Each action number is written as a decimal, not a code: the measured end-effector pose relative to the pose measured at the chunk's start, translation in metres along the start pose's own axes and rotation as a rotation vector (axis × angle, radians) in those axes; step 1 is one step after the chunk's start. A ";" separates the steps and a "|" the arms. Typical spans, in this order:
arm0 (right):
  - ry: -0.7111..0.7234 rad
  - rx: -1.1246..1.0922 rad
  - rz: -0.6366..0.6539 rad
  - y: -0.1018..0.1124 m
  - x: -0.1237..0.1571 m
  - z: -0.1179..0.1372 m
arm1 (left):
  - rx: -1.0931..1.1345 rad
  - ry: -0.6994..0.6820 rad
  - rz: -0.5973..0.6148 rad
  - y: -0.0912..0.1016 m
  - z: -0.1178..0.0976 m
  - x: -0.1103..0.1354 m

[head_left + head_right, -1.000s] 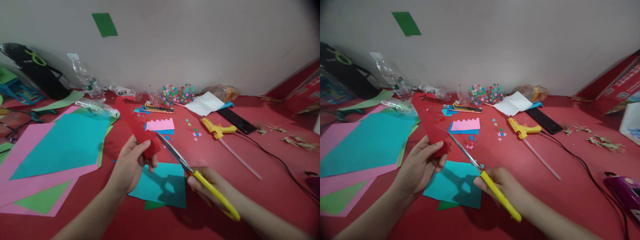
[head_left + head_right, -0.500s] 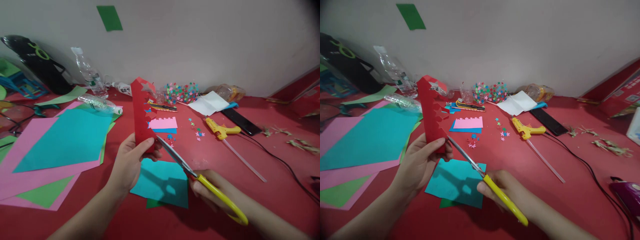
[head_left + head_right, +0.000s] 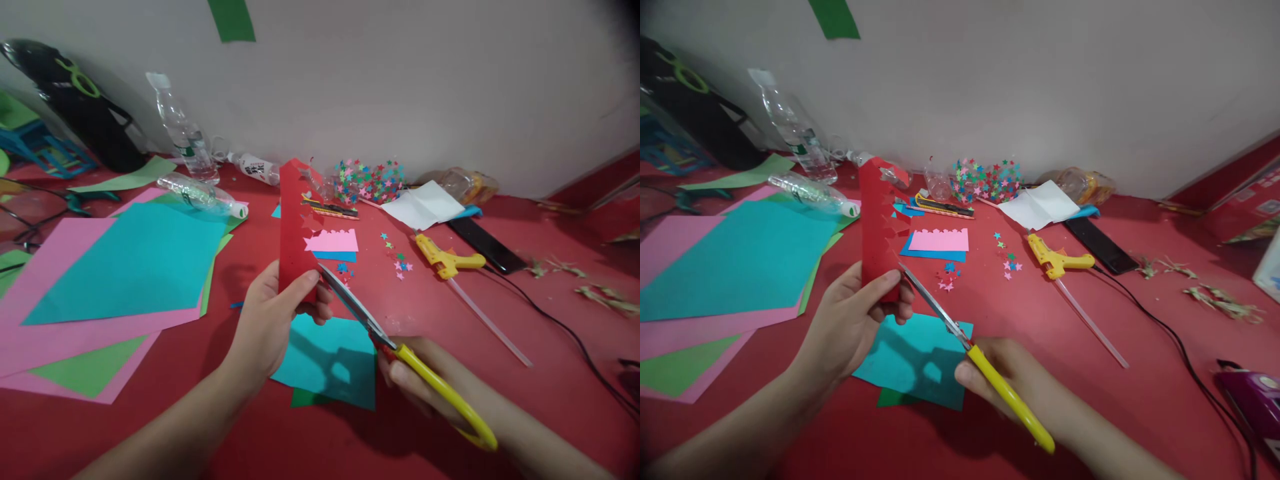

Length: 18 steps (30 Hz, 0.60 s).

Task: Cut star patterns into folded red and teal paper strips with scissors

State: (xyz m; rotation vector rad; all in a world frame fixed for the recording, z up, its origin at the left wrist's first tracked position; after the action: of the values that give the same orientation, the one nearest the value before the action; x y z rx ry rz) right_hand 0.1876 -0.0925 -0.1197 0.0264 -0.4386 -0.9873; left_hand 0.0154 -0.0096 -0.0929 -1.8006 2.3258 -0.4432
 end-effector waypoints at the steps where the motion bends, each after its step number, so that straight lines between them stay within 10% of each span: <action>1: 0.000 -0.011 0.005 0.000 0.000 0.000 | 0.015 0.005 -0.002 -0.002 0.001 0.000; 18: -0.106 -0.092 -0.049 -0.003 0.003 -0.001 | 0.002 0.000 -0.003 0.002 -0.002 -0.001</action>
State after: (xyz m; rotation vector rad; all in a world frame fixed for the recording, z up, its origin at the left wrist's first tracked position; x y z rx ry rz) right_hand 0.1867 -0.0972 -0.1198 -0.0986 -0.4911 -1.0590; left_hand 0.0132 -0.0082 -0.0920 -1.8032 2.3228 -0.4457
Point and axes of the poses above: each hand's wrist, its own x-axis away from the middle knuckle, its own y-axis out of the back of the hand, z = x × y, the point moved 5 cm from there along -x, towards the middle knuckle, and after that the axes turned 3 degrees about z, right-handed, at the moved point
